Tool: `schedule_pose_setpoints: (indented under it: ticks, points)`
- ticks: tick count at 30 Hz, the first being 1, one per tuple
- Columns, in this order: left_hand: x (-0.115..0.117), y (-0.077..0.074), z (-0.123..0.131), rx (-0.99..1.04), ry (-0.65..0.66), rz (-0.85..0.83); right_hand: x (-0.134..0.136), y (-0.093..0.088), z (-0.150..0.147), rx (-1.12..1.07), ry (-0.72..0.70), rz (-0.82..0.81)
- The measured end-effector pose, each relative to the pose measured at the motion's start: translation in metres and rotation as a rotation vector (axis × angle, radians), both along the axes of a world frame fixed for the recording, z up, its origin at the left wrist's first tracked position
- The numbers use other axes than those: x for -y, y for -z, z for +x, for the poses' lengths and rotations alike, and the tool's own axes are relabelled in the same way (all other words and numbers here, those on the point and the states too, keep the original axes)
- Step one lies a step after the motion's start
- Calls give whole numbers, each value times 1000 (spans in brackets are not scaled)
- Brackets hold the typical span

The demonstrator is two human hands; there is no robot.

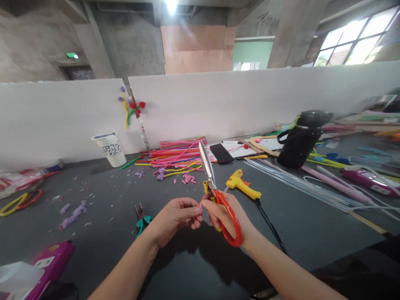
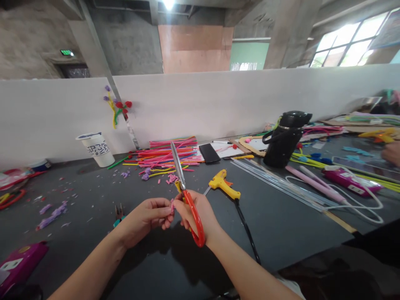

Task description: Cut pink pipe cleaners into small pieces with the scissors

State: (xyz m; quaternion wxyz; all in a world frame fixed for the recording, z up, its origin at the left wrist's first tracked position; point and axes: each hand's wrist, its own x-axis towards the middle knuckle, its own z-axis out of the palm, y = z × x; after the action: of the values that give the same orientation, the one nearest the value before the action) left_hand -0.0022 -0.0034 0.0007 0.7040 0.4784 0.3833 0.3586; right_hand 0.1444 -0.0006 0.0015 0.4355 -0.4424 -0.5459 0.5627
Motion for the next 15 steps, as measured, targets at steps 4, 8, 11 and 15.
schedule_pose_setpoints:
  ticks: [4, 8, 11, 15]
  points:
    - [0, 1, -2, -15, 11, 11, -2, 2, 0, 46, -19, -33]
    - [0, 0, 0, -13, 5, 25, -2, 4, 1, 84, -31, -9]
    - [1, 0, 2, -11, -6, 42, -1, 5, 0, 110, -23, 19]
    - [2, -2, 1, -70, -9, 89, 0, 6, -1, 108, -8, 23]
